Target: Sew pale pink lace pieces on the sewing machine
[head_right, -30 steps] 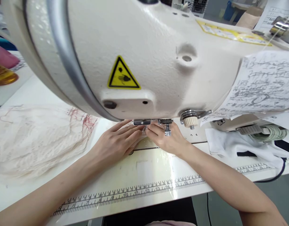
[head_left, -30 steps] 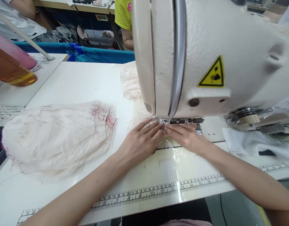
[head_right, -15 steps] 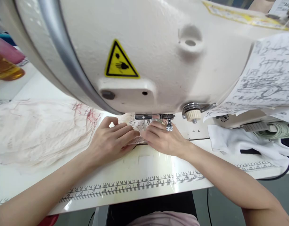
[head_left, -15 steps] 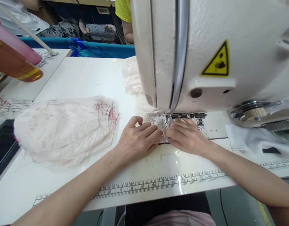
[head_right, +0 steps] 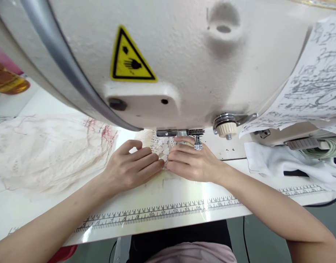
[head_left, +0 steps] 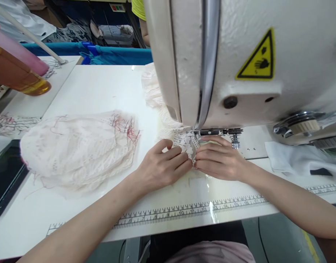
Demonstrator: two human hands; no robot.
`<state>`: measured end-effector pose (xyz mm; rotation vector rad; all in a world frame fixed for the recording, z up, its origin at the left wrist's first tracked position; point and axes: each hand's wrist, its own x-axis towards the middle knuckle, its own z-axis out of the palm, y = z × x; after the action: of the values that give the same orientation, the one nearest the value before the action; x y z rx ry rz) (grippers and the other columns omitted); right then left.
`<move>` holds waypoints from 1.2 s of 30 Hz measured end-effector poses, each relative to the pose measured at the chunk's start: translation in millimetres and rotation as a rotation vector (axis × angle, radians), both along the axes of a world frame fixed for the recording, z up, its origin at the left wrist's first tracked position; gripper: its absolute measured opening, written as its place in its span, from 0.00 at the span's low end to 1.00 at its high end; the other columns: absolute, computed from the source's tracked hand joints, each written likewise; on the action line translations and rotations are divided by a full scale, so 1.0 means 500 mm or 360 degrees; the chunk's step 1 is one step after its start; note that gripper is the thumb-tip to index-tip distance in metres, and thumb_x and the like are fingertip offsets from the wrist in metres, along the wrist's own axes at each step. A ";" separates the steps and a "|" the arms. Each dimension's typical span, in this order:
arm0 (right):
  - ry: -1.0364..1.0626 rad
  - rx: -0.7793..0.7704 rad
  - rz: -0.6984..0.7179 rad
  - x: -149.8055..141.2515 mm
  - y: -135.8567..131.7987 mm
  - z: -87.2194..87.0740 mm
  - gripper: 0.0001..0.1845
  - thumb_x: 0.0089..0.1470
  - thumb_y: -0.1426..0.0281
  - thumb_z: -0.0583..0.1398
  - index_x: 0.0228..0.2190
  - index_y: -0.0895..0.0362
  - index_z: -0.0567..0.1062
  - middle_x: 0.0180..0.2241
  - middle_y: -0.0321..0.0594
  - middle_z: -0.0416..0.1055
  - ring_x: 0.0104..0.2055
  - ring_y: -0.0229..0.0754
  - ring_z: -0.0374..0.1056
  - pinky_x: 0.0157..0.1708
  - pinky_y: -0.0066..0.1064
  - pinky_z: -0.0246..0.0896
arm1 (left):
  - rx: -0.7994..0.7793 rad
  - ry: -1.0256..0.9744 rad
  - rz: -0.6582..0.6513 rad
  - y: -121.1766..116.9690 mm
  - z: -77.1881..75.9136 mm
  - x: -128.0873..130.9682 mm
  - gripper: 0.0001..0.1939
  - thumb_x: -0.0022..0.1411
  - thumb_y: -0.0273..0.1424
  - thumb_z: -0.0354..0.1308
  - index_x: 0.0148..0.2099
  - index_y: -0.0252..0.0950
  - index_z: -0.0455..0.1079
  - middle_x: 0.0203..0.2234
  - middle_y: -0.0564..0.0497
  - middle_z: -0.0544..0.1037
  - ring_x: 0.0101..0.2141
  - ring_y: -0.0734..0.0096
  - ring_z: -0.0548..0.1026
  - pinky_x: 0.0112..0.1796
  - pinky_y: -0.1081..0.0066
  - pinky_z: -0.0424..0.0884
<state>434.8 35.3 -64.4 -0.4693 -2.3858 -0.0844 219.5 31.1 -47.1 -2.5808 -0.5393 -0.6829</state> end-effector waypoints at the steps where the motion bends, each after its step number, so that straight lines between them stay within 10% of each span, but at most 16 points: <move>1: -0.0005 0.0010 0.0009 0.001 0.000 -0.003 0.05 0.54 0.76 0.62 0.29 0.56 0.73 0.31 0.29 0.76 0.37 0.33 0.71 0.50 0.33 0.66 | -0.0014 0.0004 -0.0031 0.000 0.000 0.000 0.10 0.59 0.22 0.58 0.26 0.36 0.65 0.19 0.58 0.70 0.23 0.75 0.66 0.30 0.68 0.64; 5: -0.0082 0.0051 0.0015 0.005 -0.002 -0.014 0.04 0.55 0.76 0.61 0.31 0.56 0.74 0.31 0.30 0.76 0.36 0.32 0.71 0.44 0.29 0.70 | -0.0341 0.0042 -0.0008 0.000 -0.005 -0.001 0.05 0.63 0.26 0.53 0.39 0.33 0.70 0.41 0.45 0.79 0.43 0.63 0.75 0.43 0.64 0.72; 9: -0.0117 0.0031 0.0003 0.004 -0.002 -0.013 0.04 0.56 0.76 0.60 0.33 0.56 0.75 0.32 0.30 0.77 0.36 0.33 0.72 0.44 0.29 0.71 | -0.0606 0.0114 0.0131 0.001 -0.021 -0.004 0.23 0.65 0.31 0.47 0.59 0.23 0.60 0.57 0.35 0.67 0.57 0.54 0.67 0.52 0.58 0.69; 36: -0.0168 0.0006 -0.0125 -0.007 -0.008 -0.031 0.08 0.58 0.77 0.57 0.32 0.55 0.74 0.30 0.32 0.75 0.38 0.34 0.70 0.38 0.28 0.69 | -0.0493 0.0184 0.0238 0.020 -0.016 -0.007 0.24 0.63 0.34 0.47 0.56 0.24 0.67 0.53 0.40 0.73 0.51 0.54 0.73 0.52 0.56 0.70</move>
<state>431.6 31.5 -79.9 -0.5693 -2.4695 -0.1527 216.2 41.1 -55.2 -2.8041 -0.8484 -0.4238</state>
